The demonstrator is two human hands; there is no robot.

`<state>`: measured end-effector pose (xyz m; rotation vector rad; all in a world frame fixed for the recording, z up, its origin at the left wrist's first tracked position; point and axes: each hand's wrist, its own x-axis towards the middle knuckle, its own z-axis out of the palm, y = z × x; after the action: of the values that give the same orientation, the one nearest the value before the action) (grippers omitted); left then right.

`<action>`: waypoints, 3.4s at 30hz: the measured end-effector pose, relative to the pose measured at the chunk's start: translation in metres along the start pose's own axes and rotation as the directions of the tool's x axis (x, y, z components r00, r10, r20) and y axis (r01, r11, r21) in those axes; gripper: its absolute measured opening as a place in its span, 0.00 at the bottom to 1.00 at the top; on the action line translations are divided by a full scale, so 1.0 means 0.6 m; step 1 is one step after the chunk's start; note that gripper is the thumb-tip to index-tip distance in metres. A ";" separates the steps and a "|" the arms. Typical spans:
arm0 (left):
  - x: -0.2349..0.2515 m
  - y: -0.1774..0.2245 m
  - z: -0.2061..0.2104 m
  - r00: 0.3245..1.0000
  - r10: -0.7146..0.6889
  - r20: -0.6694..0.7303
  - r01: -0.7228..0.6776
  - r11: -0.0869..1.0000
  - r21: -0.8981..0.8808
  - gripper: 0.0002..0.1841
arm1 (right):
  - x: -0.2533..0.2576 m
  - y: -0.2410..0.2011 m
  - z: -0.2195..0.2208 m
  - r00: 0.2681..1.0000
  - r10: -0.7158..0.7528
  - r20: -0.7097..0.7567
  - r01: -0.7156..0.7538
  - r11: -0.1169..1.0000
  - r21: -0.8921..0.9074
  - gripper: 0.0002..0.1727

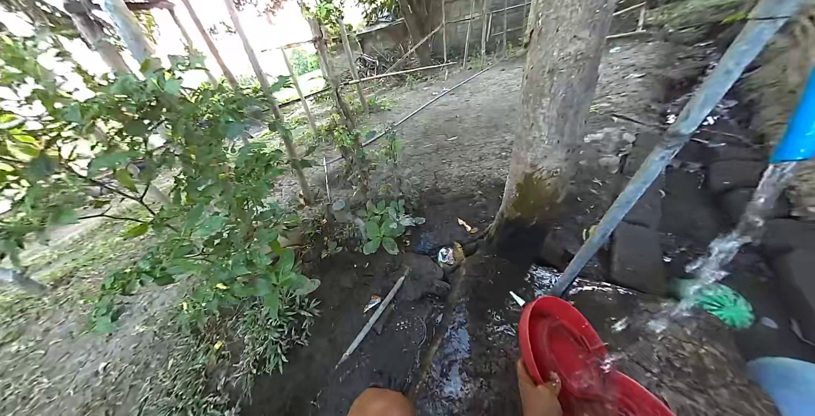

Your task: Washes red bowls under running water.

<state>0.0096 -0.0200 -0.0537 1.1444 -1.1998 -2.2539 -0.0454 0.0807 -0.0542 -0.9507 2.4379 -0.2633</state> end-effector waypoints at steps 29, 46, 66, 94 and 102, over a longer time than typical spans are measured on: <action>0.045 -0.018 0.000 0.970 -0.243 -0.014 0.243 0.970 -0.002 0.19 | -0.012 0.099 0.026 0.998 0.006 -0.059 -0.008 0.999 -0.037 0.18; 0.070 -0.017 0.038 0.958 -0.272 0.090 0.280 0.955 -0.099 0.18 | 0.010 0.135 0.008 0.988 -0.032 -0.154 0.016 0.994 -0.105 0.16; 0.090 0.013 0.087 0.961 -0.243 0.133 0.240 0.970 0.040 0.16 | 0.013 0.129 -0.049 0.985 0.077 -0.157 -0.083 0.996 -0.032 0.15; 0.085 0.004 0.071 0.963 -0.183 0.197 0.204 0.975 -0.090 0.13 | 0.006 0.145 -0.037 0.966 -0.093 -0.240 0.056 0.986 -0.157 0.13; 0.082 0.001 0.052 0.964 -0.191 0.183 0.219 0.964 -0.153 0.15 | 0.002 0.176 -0.005 0.927 -0.189 -0.323 0.140 0.976 -0.168 0.14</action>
<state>-0.0452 -0.0337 -0.0677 1.0750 -0.9573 -2.5976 -0.1086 0.1577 -0.0893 -1.2675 2.7190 -0.3396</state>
